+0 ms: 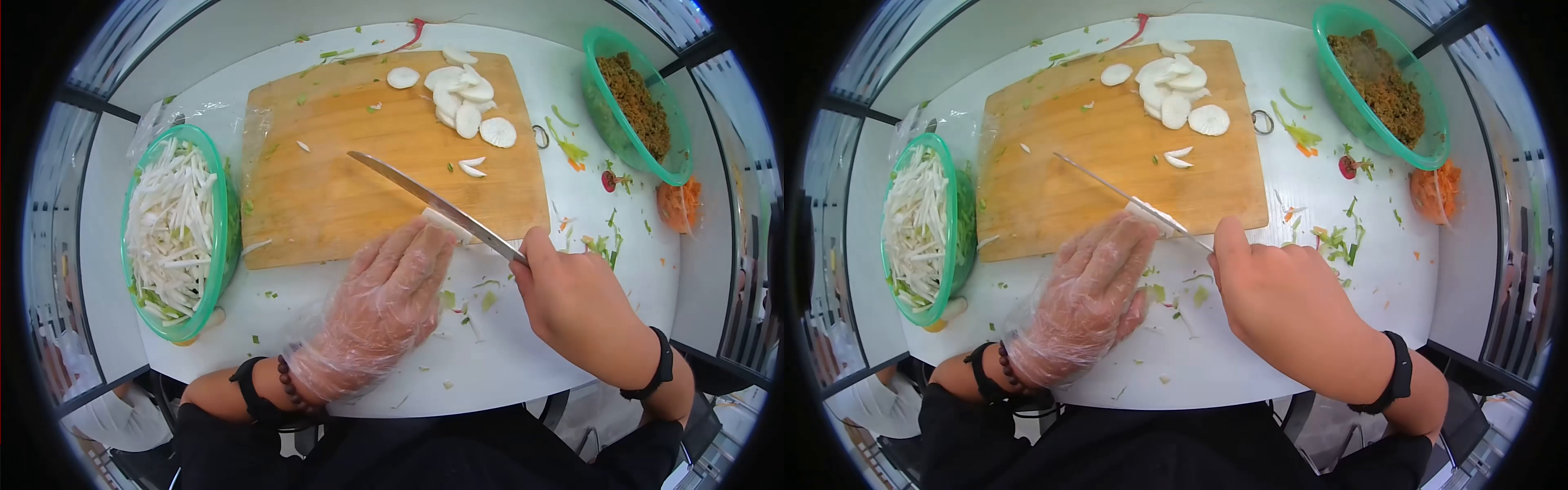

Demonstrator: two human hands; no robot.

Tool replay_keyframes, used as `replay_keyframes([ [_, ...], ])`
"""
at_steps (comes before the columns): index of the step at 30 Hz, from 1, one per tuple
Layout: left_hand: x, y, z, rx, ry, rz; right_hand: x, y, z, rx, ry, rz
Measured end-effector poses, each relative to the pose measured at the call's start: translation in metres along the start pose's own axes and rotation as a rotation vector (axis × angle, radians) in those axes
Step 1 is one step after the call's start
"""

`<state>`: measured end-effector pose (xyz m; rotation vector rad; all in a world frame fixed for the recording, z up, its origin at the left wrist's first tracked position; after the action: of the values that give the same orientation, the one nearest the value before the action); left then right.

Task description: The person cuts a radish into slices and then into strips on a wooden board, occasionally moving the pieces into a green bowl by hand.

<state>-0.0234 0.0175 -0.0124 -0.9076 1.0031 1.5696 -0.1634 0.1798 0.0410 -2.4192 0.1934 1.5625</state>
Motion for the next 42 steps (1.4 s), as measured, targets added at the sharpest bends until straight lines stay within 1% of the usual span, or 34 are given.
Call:
replay_keyframes([
  [10, 0.001, 0.001, 0.0, -0.009, -0.013, -0.003, 0.006, -0.005, 0.001, 0.005, -0.065, -0.059],
  [13, 0.0, 0.002, -0.001, 0.002, -0.01, 0.02, 0.009, -0.002, 0.0, -0.003, -0.101, -0.15],
  [16, 0.003, 0.001, 0.0, -0.006, 0.012, 0.019, 0.008, 0.014, 0.0, -0.038, -0.042, -0.134],
  [19, 0.0, 0.0, -0.001, 0.012, 0.024, 0.021, 0.006, 0.024, -0.001, -0.107, -0.125, -0.051],
  [20, -0.002, 0.001, 0.0, -0.004, 0.012, 0.003, 0.006, 0.024, 0.003, -0.047, -0.125, -0.065],
  [22, 0.001, -0.001, -0.003, 0.006, -0.027, 0.022, 0.001, 0.019, 0.008, 0.003, -0.097, 0.02],
  [25, 0.002, -0.003, -0.004, 0.002, -0.042, 0.015, 0.001, 0.009, -0.001, -0.011, -0.009, 0.014],
  [33, 0.003, -0.001, -0.003, 0.027, -0.025, 0.057, 0.009, 0.001, -0.001, -0.019, -0.01, 0.025],
  [35, 0.002, -0.001, -0.002, 0.012, -0.033, 0.049, 0.011, -0.001, 0.0, -0.021, -0.025, 0.016],
  [38, 0.002, -0.001, -0.002, 0.009, -0.024, 0.047, 0.006, -0.001, -0.003, 0.01, -0.017, -0.046],
  [42, 0.001, 0.0, -0.002, 0.004, -0.028, 0.064, 0.009, 0.003, -0.006, 0.002, -0.017, -0.126],
])
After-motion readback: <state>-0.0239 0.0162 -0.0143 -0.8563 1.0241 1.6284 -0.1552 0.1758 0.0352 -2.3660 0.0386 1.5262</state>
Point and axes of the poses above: each hand's wrist, its own y-axis towards the middle knuckle, its own x-axis out of the palm, z = x × y, the point moved 2 cm from there along y, towards the middle knuckle, and after that the axes turned 11 degrees about -x, right-handed, at the moved point
